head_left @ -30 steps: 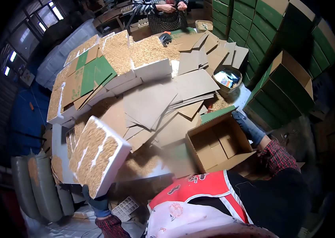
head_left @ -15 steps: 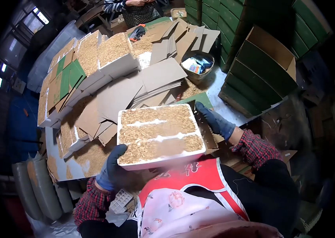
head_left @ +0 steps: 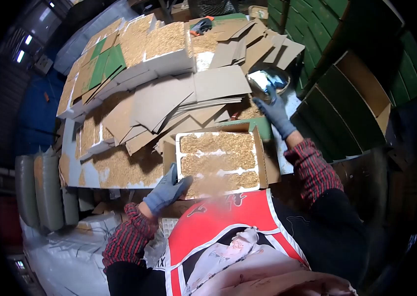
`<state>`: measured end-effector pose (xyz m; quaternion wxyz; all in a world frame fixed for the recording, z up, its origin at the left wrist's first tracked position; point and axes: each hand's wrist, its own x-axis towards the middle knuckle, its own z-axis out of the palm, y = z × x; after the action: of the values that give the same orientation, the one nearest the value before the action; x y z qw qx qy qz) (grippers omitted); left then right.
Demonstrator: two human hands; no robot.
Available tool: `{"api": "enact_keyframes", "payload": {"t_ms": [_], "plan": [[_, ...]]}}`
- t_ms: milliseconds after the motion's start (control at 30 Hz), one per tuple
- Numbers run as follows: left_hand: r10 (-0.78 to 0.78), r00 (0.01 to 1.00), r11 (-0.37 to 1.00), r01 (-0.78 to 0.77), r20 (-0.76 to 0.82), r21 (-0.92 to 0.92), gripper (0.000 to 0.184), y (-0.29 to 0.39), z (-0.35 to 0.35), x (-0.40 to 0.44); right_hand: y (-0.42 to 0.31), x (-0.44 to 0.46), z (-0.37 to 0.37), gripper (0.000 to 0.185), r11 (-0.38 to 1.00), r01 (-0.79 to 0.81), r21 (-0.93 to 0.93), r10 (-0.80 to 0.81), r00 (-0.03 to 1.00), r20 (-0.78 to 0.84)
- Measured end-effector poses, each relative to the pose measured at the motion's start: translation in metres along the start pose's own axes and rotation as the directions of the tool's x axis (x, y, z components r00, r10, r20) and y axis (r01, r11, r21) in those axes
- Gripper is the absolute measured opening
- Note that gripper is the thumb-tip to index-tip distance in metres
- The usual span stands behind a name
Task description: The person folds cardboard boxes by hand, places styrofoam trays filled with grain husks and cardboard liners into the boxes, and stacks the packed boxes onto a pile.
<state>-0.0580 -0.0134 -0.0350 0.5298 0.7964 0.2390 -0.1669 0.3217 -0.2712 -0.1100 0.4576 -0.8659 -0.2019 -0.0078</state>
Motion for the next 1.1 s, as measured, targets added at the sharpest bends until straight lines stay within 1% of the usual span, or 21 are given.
{"api": "enact_keyframes", "payload": {"t_ms": [33,67,100,133,167,233,300,367,433,467,500,567,633,700,767,800,833,900,967,1033,1100], "plan": [[0.014,0.998,0.986,-0.004,-0.056,0.164,0.082,0.007,0.004,-0.004,-0.006,0.020,0.002,0.086,0.958,0.007,-0.288,-0.029,0.997,-0.071],[0.027,0.993,0.946,0.010,-0.111,0.323,0.088,0.013,0.008,-0.008,0.007,0.045,0.010,0.084,0.916,0.006,-0.402,-0.019,0.999,-0.029],[0.318,0.908,0.796,-0.100,-0.272,0.597,0.080,-0.008,0.025,-0.001,0.024,0.060,0.019,0.080,0.887,0.047,-0.459,-0.056,0.998,-0.006],[0.266,0.897,0.781,0.014,-0.353,0.625,0.082,0.010,0.037,-0.007,0.028,0.077,0.022,0.064,0.877,-0.034,-0.478,0.065,0.997,0.048],[0.216,0.876,0.756,0.129,-0.431,0.642,0.084,0.035,0.046,-0.014,0.038,0.087,0.025,0.042,0.881,-0.024,-0.472,0.063,0.996,0.067],[-0.040,0.929,0.723,0.280,-0.367,0.632,0.087,0.059,0.047,-0.012,0.028,0.085,0.017,0.023,0.909,0.013,-0.416,-0.011,1.000,0.007],[-0.139,0.947,0.619,0.312,-0.290,0.721,0.073,0.053,0.050,0.007,0.000,0.067,0.005,0.016,0.947,0.229,-0.225,-0.262,0.956,-0.129],[0.024,0.979,0.504,0.161,-0.201,0.848,0.037,0.035,0.055,0.025,-0.055,0.029,-0.009,0.017,0.900,0.426,-0.091,-0.435,0.888,-0.151],[0.052,0.995,0.451,0.048,-0.080,0.891,0.033,0.028,0.054,0.035,-0.129,-0.030,-0.028,0.018,0.806,0.587,0.079,-0.583,0.809,-0.073],[0.284,0.956,0.261,-0.148,0.070,0.954,0.032,0.028,0.046,0.030,-0.155,-0.056,-0.038,0.026,0.720,0.693,0.029,-0.694,0.719,0.043],[0.475,0.879,0.536,-0.264,-0.028,0.802,0.029,0.020,0.033,0.038,-0.172,-0.076,-0.048,0.032,0.650,0.757,0.064,-0.749,0.625,0.219],[0.521,0.814,0.693,-0.228,-0.257,0.684,0.028,0.088,-0.009,0.019,-0.160,-0.114,-0.049,0.038,0.589,0.808,0.027,-0.624,0.433,0.650],[0.501,0.736,0.791,-0.177,-0.455,0.585,0.035,0.087,-0.056,0.046,-0.150,-0.136,-0.049,0.046,0.694,0.720,0.006,-0.570,0.545,0.614],[0.625,0.659,0.615,-0.085,-0.419,0.784,0.059,0.027,-0.108,0.120,-0.151,-0.145,-0.053,0.050,0.745,0.659,-0.106,-0.562,0.705,0.433],[0.416,0.754,0.494,0.283,-0.509,0.822,0.090,0.004,-0.129,0.151,-0.148,-0.154,-0.055,0.053,0.805,0.566,-0.179,-0.506,0.812,0.290],[0.335,0.818,0.533,0.244,-0.468,0.810,0.107,-0.010,-0.141,0.165,-0.143,-0.160,-0.052,0.053,0.839,0.507,-0.197,-0.458,0.854,0.247],[0.403,0.832,0.457,0.177,-0.380,0.872,0.104,-0.037,-0.156,0.187,-0.138,-0.165,-0.048,0.054,0.869,0.447,-0.211,-0.407,0.890,0.206],[0.369,0.886,0.483,0.075,-0.280,0.873,0.091,-0.029,-0.163,0.185,-0.131,-0.171,-0.044,0.053,0.933,0.346,-0.099,-0.328,0.931,0.159],[0.423,0.868,0.396,0.082,-0.260,0.915,0.064,-0.028,-0.170,0.187,-0.129,-0.176,-0.045,0.052,0.942,0.324,-0.086,-0.309,0.939,0.149],[0.501,0.856,0.435,-0.121,-0.129,0.892,0.053,-0.032,-0.189,0.194,-0.133,-0.178,-0.045,0.051,0.943,0.321,-0.089,-0.312,0.944,0.103],[0.594,0.777,0.529,-0.184,-0.207,0.828,0.043,-0.022,-0.195,0.181,-0.130,-0.181,-0.041,0.051,0.953,0.299,-0.038,-0.298,0.954,0.028]]}}
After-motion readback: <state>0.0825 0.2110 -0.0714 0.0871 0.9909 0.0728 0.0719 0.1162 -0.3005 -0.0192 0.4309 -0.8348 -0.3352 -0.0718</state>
